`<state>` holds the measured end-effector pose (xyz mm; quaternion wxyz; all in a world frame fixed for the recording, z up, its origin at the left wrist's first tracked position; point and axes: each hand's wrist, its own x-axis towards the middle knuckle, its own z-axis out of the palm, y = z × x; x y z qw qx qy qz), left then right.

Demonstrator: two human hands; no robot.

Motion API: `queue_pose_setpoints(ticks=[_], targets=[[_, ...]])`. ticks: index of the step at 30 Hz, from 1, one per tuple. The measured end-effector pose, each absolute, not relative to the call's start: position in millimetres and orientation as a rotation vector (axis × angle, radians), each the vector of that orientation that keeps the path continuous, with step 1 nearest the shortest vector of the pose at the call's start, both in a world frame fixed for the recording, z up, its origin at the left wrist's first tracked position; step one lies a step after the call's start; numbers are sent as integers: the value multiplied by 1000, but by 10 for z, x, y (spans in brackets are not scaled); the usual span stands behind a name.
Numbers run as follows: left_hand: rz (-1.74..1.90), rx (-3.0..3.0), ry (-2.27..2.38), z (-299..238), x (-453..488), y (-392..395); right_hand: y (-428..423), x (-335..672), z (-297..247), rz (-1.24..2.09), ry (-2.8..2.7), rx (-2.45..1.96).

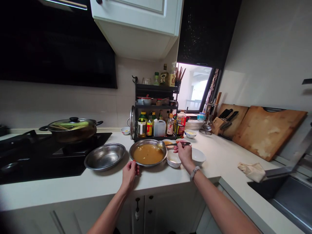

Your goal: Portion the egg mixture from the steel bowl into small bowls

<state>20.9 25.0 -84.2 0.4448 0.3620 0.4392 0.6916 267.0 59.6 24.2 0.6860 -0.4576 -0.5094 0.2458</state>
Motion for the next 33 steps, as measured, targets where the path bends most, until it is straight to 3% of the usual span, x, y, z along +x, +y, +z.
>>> queue_pose_setpoints(ticks=[10,20,33], targets=[[1727,897,1076,-841,211,239,226,2622,204,254,-1708,-789],[1711,886,1095,-863,211,264,632,2884,88,201,-1351,-1220],[1725,896,1064,-895,204,278,946,2896,-65,379,-1090,-1291]])
